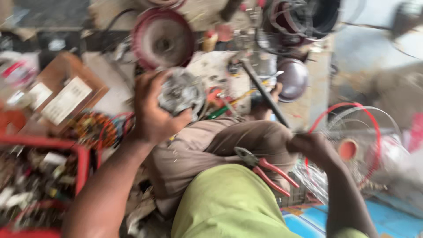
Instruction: The person disassembles a small electric motor, likely from a fan, using a wrench and screwdriver. They remove the end cap, loosen and remove screws, and separate the motor housing to access the internal components.
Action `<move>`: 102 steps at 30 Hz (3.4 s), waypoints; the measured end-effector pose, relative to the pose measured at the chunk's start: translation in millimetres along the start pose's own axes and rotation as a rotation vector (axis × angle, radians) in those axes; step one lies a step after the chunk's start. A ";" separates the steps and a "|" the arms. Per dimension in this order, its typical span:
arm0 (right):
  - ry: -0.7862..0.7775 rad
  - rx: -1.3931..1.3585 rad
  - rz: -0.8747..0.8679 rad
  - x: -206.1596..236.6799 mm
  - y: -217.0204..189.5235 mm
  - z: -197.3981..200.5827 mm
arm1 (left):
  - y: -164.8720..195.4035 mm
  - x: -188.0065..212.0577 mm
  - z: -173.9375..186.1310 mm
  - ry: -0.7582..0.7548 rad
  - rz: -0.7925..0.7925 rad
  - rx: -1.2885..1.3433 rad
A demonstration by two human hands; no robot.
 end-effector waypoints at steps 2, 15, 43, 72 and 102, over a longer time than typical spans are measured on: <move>-0.264 0.035 -0.002 34.5 31.5 -29.2 | -4.5 5.1 -2.8 0.010 -0.024 0.068; -0.425 -0.900 -0.254 125.7 77.1 -74.7 | -2.4 5.6 0.7 -0.020 0.012 -0.116; -0.215 -1.297 1.265 56.3 -258.5 64.9 | 115.9 19.5 5.5 -0.209 0.045 0.656; 0.230 -0.709 1.576 42.3 -366.2 67.0 | 6.5 -13.8 -17.9 0.109 0.006 -0.118; -0.102 -0.523 1.550 46.5 -382.7 69.7 | 18.6 -25.0 -16.1 0.034 0.017 -0.135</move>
Point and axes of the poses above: each hand's wrist, its own x-axis away from the middle knuckle, its own z-axis out of the back of the hand, y = z × x, the point moved 5 cm from there along -x, towards the middle knuckle, and after that the axes turned 9 degrees about z, right-handed, at the moved point
